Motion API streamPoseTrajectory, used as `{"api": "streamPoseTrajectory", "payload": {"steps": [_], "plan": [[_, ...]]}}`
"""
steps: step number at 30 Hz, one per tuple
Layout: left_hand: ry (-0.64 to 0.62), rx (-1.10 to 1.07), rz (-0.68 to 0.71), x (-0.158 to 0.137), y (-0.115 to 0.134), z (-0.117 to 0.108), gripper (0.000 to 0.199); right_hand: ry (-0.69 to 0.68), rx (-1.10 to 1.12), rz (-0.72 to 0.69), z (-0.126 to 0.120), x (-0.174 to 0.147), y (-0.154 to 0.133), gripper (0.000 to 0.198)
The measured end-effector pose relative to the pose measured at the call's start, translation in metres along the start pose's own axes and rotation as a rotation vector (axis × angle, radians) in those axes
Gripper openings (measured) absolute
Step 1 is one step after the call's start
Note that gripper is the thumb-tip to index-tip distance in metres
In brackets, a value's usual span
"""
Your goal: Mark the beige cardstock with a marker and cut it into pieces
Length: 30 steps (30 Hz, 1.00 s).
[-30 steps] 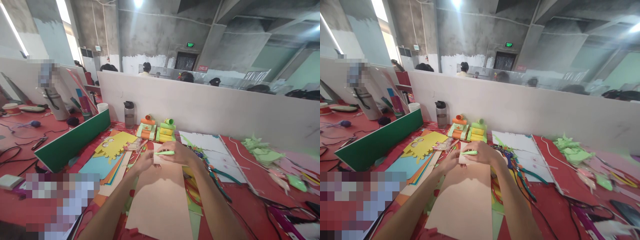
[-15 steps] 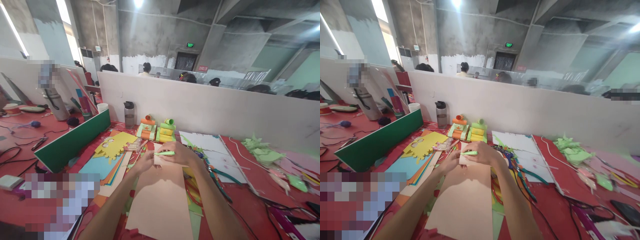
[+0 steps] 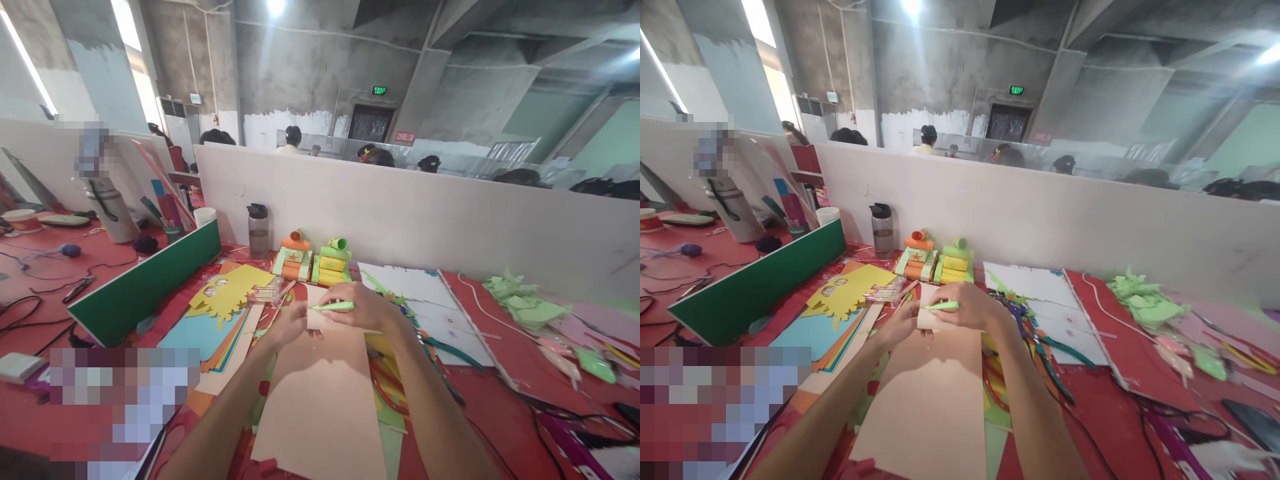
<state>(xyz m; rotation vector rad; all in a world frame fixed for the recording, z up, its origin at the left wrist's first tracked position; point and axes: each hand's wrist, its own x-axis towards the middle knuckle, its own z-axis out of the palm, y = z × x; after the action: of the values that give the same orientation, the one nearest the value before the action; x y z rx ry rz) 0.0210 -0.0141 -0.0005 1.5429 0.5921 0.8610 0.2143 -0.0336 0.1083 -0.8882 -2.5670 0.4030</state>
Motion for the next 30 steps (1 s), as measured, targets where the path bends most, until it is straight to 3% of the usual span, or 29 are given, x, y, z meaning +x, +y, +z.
{"api": "streamPoseTrajectory", "payload": {"steps": [7, 30], "plan": [[0.012, -0.012, -0.005, 0.001, 0.004, 0.002, 0.028, 0.003, -0.004, 0.049, -0.008, -0.006, 0.0, 0.015], [-0.002, -0.011, -0.005, -0.001, 0.011, 0.003, 0.027, -0.013, -0.001, 0.01, -0.008, -0.003, -0.002, 0.017]]}}
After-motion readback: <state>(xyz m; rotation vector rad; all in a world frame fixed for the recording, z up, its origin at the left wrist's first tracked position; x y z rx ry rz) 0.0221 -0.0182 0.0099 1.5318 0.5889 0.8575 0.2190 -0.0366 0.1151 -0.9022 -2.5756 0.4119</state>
